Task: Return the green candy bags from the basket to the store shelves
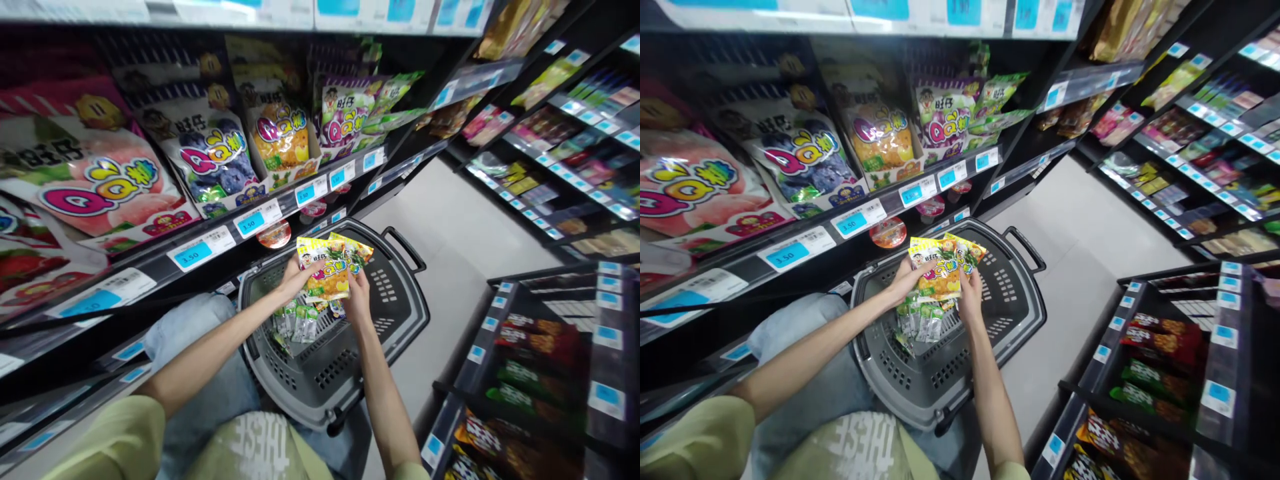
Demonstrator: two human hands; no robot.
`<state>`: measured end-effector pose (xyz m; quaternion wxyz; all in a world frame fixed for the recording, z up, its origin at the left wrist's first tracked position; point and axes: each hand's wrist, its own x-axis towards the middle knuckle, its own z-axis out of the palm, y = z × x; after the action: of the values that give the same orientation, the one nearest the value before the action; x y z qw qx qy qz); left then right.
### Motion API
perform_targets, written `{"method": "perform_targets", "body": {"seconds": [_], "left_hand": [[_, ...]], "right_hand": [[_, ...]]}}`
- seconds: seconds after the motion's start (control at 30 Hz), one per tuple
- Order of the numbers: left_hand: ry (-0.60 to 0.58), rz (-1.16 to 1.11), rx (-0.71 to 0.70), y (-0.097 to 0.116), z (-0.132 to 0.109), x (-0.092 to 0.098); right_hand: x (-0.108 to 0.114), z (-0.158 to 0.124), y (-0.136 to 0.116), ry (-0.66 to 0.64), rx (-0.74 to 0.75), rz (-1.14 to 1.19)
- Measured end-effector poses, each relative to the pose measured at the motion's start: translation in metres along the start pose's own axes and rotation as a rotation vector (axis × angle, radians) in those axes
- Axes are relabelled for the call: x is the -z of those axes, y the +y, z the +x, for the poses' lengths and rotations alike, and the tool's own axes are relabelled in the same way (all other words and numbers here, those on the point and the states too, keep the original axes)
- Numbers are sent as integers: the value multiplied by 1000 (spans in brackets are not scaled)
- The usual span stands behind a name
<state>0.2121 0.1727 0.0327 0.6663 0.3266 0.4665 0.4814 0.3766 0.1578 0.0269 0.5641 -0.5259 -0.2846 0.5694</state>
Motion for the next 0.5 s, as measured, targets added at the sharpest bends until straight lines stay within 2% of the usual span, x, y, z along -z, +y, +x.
{"method": "perform_targets", "body": {"seconds": [0.17,0.27,0.33,0.4,0.5], "left_hand": [[19,27,32,-3,0,5],[56,110,58,0,-2,5],[58,172,34,3,-5,4],[-29,134,42,5,-7,3],[-189,-44,115,3,-7,2]], "right_hand": [[-6,-6,12,-113,-149,83],[-3,-11,19,-199,-232,88],[-3,-15,20,-209,-253,58],[-3,-19,17,-186,-251,5],[-6,-21,10,-132,-232,-37]]}}
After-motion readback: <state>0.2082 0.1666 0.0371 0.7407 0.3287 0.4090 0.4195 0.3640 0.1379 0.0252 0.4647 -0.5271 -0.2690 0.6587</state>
